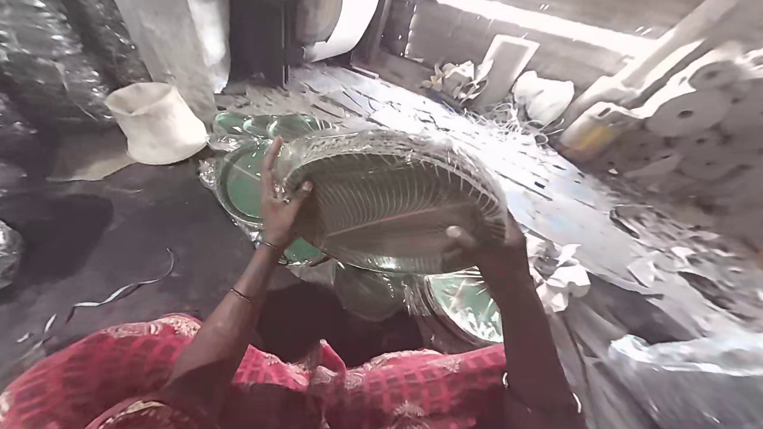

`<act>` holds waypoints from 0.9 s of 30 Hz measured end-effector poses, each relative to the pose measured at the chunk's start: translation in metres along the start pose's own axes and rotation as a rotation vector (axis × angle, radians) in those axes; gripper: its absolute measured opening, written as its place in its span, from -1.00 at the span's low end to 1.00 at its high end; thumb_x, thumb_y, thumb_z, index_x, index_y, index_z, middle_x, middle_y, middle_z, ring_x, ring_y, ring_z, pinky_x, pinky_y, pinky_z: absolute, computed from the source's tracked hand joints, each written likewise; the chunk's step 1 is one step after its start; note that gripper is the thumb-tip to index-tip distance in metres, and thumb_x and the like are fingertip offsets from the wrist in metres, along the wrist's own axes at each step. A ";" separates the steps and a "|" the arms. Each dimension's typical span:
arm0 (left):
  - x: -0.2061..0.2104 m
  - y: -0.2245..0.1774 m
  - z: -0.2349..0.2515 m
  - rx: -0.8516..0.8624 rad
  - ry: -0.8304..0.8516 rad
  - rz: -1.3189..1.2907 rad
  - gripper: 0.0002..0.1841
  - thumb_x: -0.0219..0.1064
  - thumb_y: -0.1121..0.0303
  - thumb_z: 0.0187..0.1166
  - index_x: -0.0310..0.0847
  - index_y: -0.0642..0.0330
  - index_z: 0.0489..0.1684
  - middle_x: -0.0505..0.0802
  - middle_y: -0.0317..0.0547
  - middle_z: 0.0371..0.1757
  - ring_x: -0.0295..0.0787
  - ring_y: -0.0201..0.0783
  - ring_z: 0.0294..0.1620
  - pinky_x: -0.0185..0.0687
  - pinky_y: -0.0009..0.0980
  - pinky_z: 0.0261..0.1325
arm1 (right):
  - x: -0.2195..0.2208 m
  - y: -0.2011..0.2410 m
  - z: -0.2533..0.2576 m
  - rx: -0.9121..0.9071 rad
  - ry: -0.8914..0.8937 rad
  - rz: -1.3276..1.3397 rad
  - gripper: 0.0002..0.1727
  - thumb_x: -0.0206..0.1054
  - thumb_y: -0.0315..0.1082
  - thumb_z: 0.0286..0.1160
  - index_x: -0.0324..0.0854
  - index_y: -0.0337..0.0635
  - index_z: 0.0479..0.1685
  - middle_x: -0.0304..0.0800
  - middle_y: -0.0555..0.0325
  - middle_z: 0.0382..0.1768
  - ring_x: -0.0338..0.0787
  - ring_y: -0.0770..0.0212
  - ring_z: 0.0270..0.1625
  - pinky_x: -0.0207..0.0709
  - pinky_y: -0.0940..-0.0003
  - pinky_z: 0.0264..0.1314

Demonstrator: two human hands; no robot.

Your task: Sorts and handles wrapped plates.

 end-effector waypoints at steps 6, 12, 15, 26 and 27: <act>0.011 0.026 -0.006 -0.217 0.093 -0.016 -0.08 0.54 0.09 0.47 0.06 -0.11 0.87 0.56 -0.23 0.64 0.60 -0.38 0.50 0.59 -0.28 0.53 | -0.012 0.012 -0.008 -0.084 -0.277 -0.145 -0.31 0.48 -0.01 0.33 0.62 -0.47 0.26 0.83 -0.14 -0.03 0.81 0.31 0.03 0.65 0.27 0.19; 0.019 -0.018 0.005 0.032 0.387 0.135 0.01 0.55 0.11 0.45 -0.06 0.09 0.90 0.27 -0.07 0.85 0.22 -0.20 0.80 0.22 -0.28 0.78 | -0.005 0.014 -0.016 -0.161 -0.245 -0.214 -0.38 0.35 -0.14 0.54 0.52 -0.47 0.45 0.81 -0.31 0.10 0.83 0.10 0.14 0.63 0.15 0.31; 0.031 -0.035 0.009 0.095 0.507 0.237 -0.02 0.63 0.16 0.36 0.13 0.18 0.83 0.47 -0.10 0.75 0.33 -0.22 0.75 0.27 -0.28 0.77 | 0.001 0.015 -0.015 -0.182 -0.187 -0.254 -0.36 0.40 -0.22 0.51 0.49 -0.43 0.53 0.79 -0.37 0.16 0.82 -0.07 0.21 0.59 0.01 0.37; 0.040 -0.032 0.003 -0.120 0.524 0.099 -0.46 0.54 0.61 0.38 0.60 0.45 0.42 0.82 0.12 0.31 0.75 -0.25 0.35 0.56 -0.30 0.52 | 0.026 0.018 -0.019 -0.375 -0.010 -0.376 -0.39 0.43 -0.17 0.49 0.59 -0.47 0.41 0.73 -0.48 0.26 0.79 -0.33 0.28 0.56 -0.22 0.38; 0.040 -0.021 0.001 -0.088 0.507 0.068 -0.48 0.53 0.58 0.40 0.60 0.47 0.41 0.82 0.13 0.30 0.75 -0.26 0.35 0.58 -0.33 0.51 | 0.027 0.017 -0.016 -0.388 0.047 -0.350 -0.34 0.41 -0.09 0.52 0.56 -0.47 0.44 0.73 -0.46 0.26 0.79 -0.23 0.29 0.59 -0.10 0.41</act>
Point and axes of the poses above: each hand's wrist, its own z-axis towards the middle knuckle, its own x-axis out of the palm, y = z × x, the point moved 7 cm from there along z, towards the middle knuckle
